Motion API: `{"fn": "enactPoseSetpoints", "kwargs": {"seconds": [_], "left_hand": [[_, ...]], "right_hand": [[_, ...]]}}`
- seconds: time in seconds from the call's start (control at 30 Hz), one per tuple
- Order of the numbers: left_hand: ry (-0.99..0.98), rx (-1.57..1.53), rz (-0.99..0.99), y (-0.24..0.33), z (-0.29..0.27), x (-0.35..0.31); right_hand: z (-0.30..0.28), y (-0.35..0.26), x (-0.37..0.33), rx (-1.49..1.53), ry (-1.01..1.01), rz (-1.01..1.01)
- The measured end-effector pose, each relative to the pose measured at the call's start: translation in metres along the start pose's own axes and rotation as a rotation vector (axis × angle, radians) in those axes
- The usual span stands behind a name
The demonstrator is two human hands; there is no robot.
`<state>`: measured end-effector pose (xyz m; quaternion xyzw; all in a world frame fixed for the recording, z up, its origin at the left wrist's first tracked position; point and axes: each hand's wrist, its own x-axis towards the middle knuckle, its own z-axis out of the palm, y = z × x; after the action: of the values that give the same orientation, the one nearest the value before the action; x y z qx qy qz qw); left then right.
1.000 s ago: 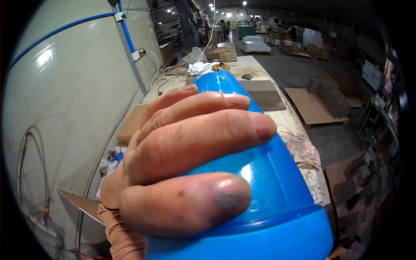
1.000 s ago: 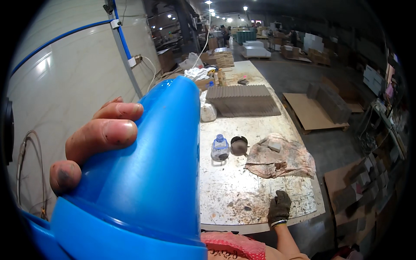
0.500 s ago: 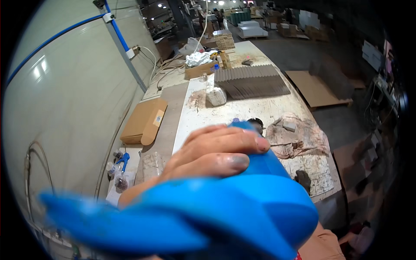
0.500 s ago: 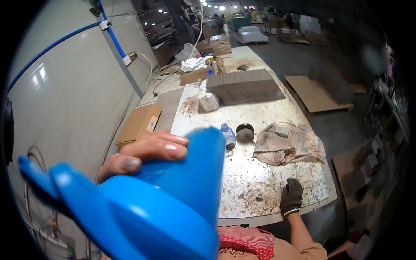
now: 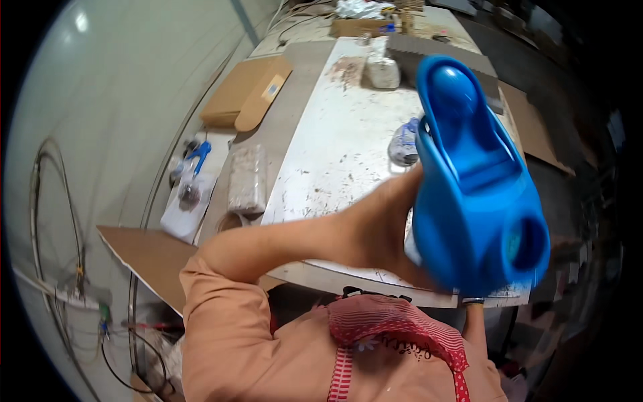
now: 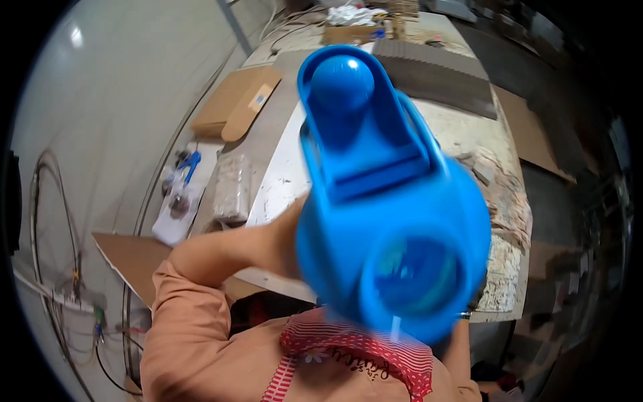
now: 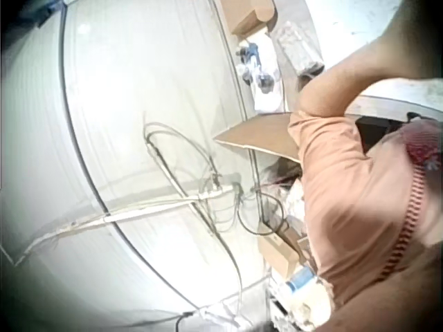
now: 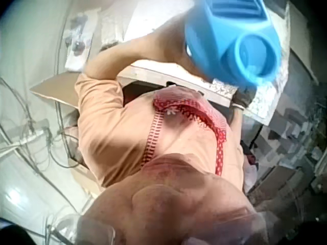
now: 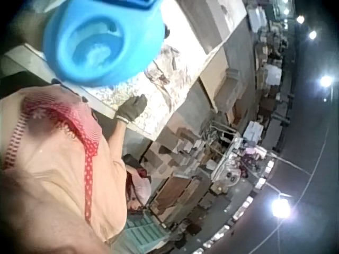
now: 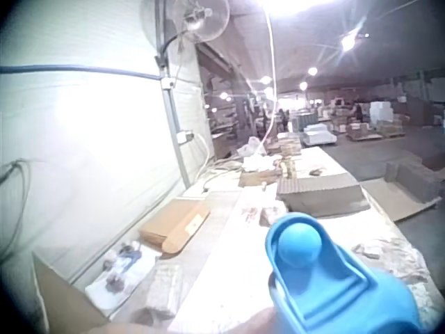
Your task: The person sands the surfaces and edges of several grooved wooden slats with a sanding block and wipes them with a cloth.
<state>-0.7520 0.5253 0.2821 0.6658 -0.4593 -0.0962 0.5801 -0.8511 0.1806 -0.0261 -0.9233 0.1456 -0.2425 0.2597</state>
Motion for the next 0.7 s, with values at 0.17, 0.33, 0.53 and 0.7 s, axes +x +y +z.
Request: {"fn": "enactPoseSetpoints", "kwargs": {"seconds": [0.17, 0.33, 0.53, 0.7], "left_hand": [[0.41, 0.208, -0.218, -0.049, -0.079, 0.0], [0.892, 0.339, -0.133, -0.095, -0.211, -0.033], [1.373, 0.673, -0.198, -0.169, -0.352, -0.145], [1.702, 0.601, -0.365, -0.217, -0.403, -0.232]], "right_hand": [[0.0, -0.014, 0.004, 0.087, 0.019, 0.067], [0.0, -0.011, 0.0, 0.147, 0.012, 0.089], [0.003, 0.003, 0.0, -0.131, 0.01, -0.118], [0.0, -0.006, 0.001, -0.262, 0.029, -0.019]]}}
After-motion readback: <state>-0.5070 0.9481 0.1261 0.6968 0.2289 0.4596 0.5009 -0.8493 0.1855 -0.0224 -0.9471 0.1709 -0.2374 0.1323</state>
